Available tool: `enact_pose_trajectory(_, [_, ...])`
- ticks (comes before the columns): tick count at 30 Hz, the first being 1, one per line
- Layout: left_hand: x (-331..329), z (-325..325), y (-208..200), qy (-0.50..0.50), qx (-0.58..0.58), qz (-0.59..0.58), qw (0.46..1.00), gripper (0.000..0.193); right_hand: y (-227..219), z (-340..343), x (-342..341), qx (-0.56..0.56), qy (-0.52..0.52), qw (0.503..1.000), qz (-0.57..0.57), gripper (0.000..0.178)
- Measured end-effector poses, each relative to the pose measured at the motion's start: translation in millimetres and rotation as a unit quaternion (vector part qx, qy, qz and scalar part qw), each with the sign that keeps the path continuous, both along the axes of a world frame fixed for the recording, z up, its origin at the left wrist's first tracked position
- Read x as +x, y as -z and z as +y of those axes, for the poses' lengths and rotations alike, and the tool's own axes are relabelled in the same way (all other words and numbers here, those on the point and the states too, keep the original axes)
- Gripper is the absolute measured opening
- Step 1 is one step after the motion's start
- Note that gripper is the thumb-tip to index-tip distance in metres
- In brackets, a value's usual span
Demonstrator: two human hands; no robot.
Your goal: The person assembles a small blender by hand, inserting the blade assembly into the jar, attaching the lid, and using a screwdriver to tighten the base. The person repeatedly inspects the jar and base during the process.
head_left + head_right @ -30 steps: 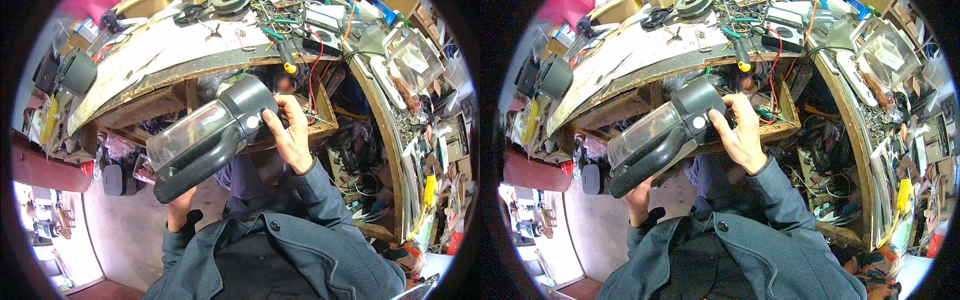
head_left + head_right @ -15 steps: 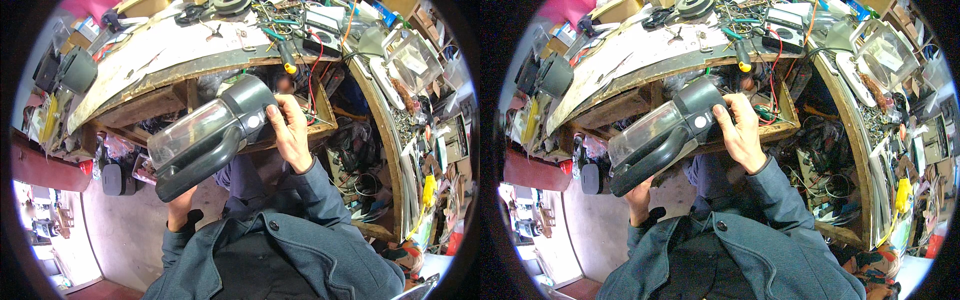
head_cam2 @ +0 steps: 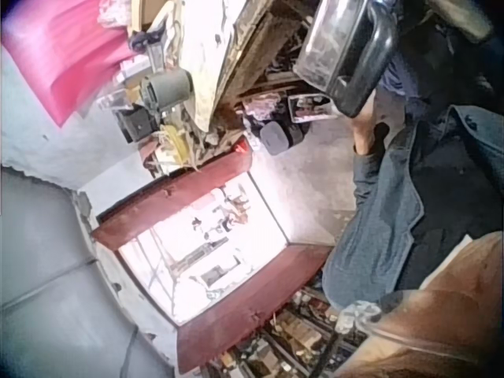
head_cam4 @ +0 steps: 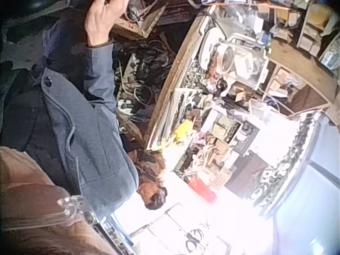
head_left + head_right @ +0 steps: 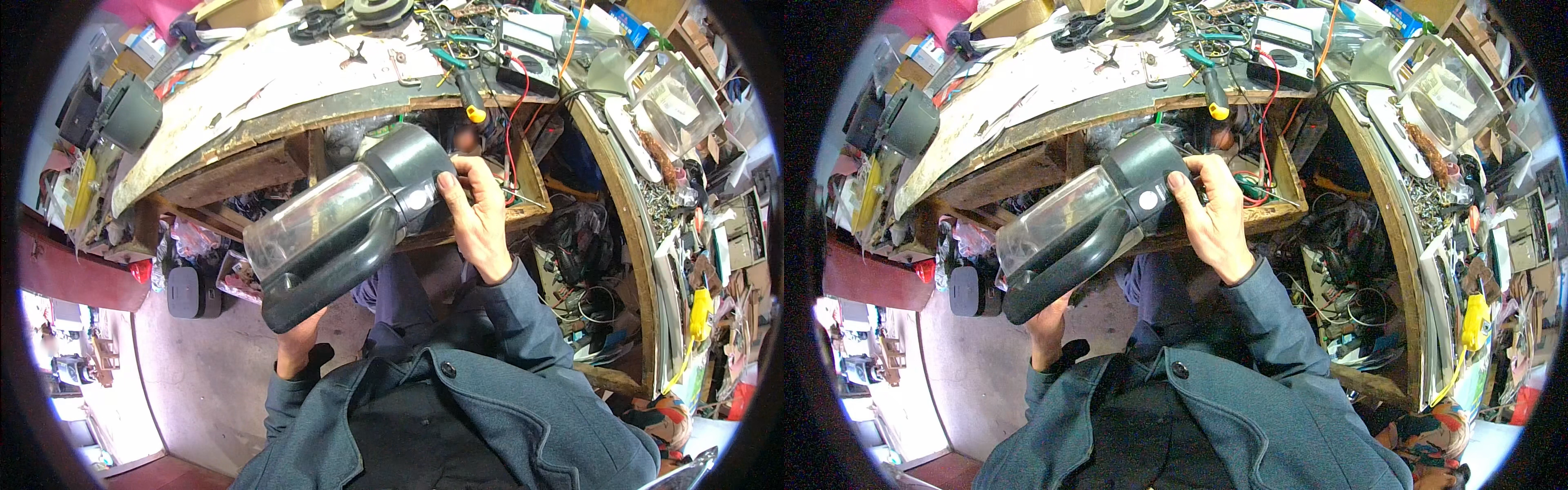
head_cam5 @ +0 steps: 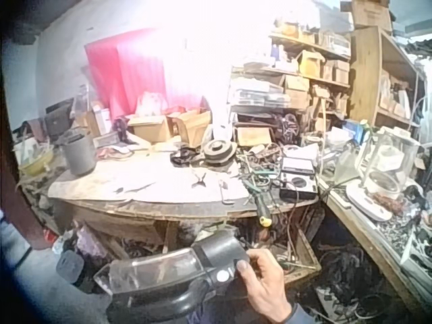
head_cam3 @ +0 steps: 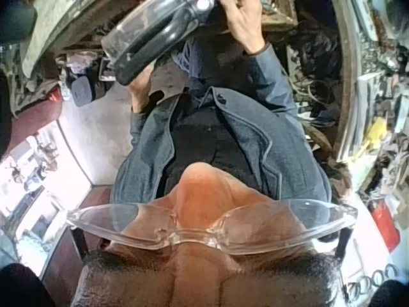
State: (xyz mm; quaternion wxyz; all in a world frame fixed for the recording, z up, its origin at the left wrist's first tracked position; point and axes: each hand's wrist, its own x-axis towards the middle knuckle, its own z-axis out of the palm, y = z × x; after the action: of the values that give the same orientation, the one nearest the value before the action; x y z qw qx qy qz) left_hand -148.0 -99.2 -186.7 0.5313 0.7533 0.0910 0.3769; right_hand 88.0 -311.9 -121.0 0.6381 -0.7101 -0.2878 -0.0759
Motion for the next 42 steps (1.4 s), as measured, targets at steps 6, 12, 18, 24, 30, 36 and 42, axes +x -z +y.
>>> enact_pose_trajectory(6, [6.3,-5.8,-2.2,-0.022,-0.051,-0.012,0.998,0.040,0.4,2.8,0.2,-0.003,0.008,1.000,0.030,0.026])
enact_pose_trajectory(12, [28.0,-14.9,-52.6,-0.019,-0.022,-0.034,0.999,0.018,-14.6,6.9,0.2,-0.078,0.100,0.974,-0.187,0.033])
enact_pose_trajectory(18, [34.9,-10.4,-66.5,0.047,-0.024,0.013,0.999,0.025,-52.9,14.9,-13.0,-0.078,-0.092,0.957,-0.263,0.048])
enact_pose_trajectory(24, [43.2,-4.4,-74.1,0.039,-0.069,0.044,0.996,0.024,-57.5,46.1,-13.1,-0.122,-0.150,0.937,-0.290,0.053])
enact_pose_trajectory(30, [59.0,-3.3,-80.2,0.058,-0.096,0.027,0.993,0.025,-45.0,59.6,4.4,-0.121,-0.093,0.951,-0.267,0.052])
enact_pose_trajectory(36, [63.6,-2.4,-79.9,0.065,-0.114,0.030,0.991,0.025,-36.8,54.7,9.9,-0.129,-0.086,0.958,-0.241,0.049])
enact_pose_trajectory(42, [63.4,0.1,-72.6,0.064,-0.108,0.016,0.992,0.025,-40.8,54.9,22.1,-0.125,-0.173,0.955,-0.207,0.044])
